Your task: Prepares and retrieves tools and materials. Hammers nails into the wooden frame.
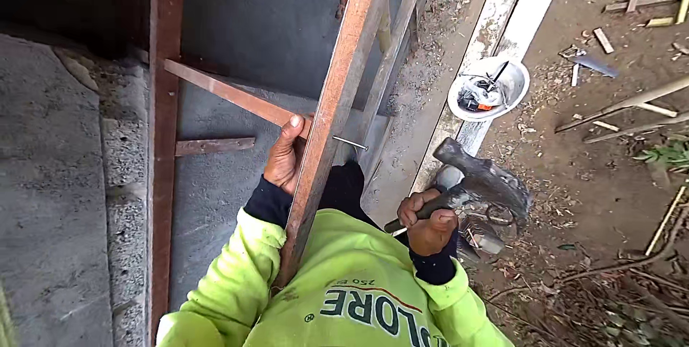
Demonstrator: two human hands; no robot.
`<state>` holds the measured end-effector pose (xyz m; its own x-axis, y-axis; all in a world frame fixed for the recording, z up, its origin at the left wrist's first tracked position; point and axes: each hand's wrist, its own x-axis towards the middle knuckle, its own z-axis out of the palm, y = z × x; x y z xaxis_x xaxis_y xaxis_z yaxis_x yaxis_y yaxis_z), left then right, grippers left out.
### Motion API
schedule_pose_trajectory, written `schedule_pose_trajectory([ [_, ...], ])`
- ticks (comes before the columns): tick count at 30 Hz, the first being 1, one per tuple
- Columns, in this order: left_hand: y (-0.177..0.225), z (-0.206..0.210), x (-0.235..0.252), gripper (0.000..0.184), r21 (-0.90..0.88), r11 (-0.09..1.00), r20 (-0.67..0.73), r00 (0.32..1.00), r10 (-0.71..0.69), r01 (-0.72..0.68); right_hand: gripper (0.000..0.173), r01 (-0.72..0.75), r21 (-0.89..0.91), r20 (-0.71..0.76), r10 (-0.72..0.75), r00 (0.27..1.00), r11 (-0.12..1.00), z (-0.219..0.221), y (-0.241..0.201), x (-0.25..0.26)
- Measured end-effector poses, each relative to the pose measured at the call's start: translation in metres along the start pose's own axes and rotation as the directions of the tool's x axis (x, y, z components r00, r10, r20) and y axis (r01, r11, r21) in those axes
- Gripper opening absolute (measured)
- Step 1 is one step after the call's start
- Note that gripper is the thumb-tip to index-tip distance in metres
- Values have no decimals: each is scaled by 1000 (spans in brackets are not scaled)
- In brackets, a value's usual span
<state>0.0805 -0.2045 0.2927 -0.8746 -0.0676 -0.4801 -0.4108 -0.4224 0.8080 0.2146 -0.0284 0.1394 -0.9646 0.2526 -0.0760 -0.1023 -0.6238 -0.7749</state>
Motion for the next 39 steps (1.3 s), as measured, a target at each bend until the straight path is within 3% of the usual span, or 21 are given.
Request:
schedule_pose_trajectory([
  [3, 0, 3, -1, 19, 48, 999, -22, 1000, 16, -15, 56, 47, 225, -13, -45, 999, 973, 11, 5, -5],
  [6, 0, 1, -4, 19, 96, 995, 31, 999, 35, -38, 60, -33, -168, 28, 38, 999, 985, 25, 22, -15],
  [8, -1, 0, -9, 18, 182, 982, 85, 996, 28, -43, 62, -53, -272, 17, 60, 998, 961, 22, 24, -15],
  [11, -1, 4, -4, 21, 107, 994, 39, 999, 31, -35, 56, 81, 75, -21, -80, 997, 994, 3, 3, -2],
  [14, -2, 6, -2, 24, 61, 997, 4, 999, 38, -38, 63, 238, 402, -67, -230, 971, 884, 0, -17, 11],
  [16, -1, 5, -1, 24, 67, 997, -5, 999, 36, -35, 59, 209, 273, -49, -204, 978, 939, 19, 7, 1],
  [17, -1, 4, -1, 24, 75, 997, -9, 999, 37, -36, 56, 126, 52, -17, -125, 992, 991, 27, 22, -7],
  [18, -1, 5, -2, 23, 89, 995, -10, 999, 41, -40, 57, 51, -152, 20, -49, 999, 987, 27, 30, -12],
  [20, -1, 7, 0, 23, 108, 993, -3, 998, 56, -55, 61, -5, -268, 27, 13, 1000, 963, 17, 23, -5],
  [22, -2, 7, 0, 21, 109, 993, 8, 999, 54, -54, 58, 60, 9, -32, -60, 998, 998, 3, 3, 1],
  [24, -2, 8, 1, 20, 102, 994, 5, 999, 49, -49, 62, 198, 357, -88, -178, 980, 913, -4, -13, 11],
  [25, -2, 7, -1, 21, 90, 995, 3, 999, 42, -42, 64, 247, 426, -122, -215, 969, 870, 1, -15, 11],
  [26, -1, 7, -2, 21, 89, 995, -4, 999, 42, -42, 63, 253, 404, -122, -222, 967, 879, 10, -6, 8],
  [28, -2, 7, -1, 21, 123, 990, -5, 998, 66, -65, 59, 108, 38, -33, -107, 994, 993, 30, 27, -8],
  [30, -5, 8, -5, 18, 186, 978, 26, 995, 95, -98, 61, -38, -214, 6, 41, 999, 976, 25, 31, -14],
  [31, -4, 8, -3, 17, 224, 967, 55, 992, 110, -120, 61, -42, -192, -15, 40, 999, 980, 18, 25, -9],
  [33, -4, 7, -2, 17, 176, 979, 36, 995, 98, -103, 58, 73, 123, -103, -60, 993, 990, 3, 0, -9],
  [35, -4, 7, -1, 18, 145, 985, 29, 995, 92, -96, 64, 255, 412, -160, -206, 965, 875, -3, -16, 0],
  [36, -4, 6, -3, 19, 138, 986, 12, 996, 90, -91, 64, 295, 440, -171, -243, 955, 848, 3, -14, -2],
  [37, -4, 7, -4, 19, 141, 986, 4, 996, 94, -93, 61, 284, 385, -140, -249, 958, 878, 14, 1, -5],
  [39, -5, 7, -3, 20, 151, 983, 23, 994, 106, -109, 62, 121, -4, -26, -121, 992, 993, 32, 34, -19],
])
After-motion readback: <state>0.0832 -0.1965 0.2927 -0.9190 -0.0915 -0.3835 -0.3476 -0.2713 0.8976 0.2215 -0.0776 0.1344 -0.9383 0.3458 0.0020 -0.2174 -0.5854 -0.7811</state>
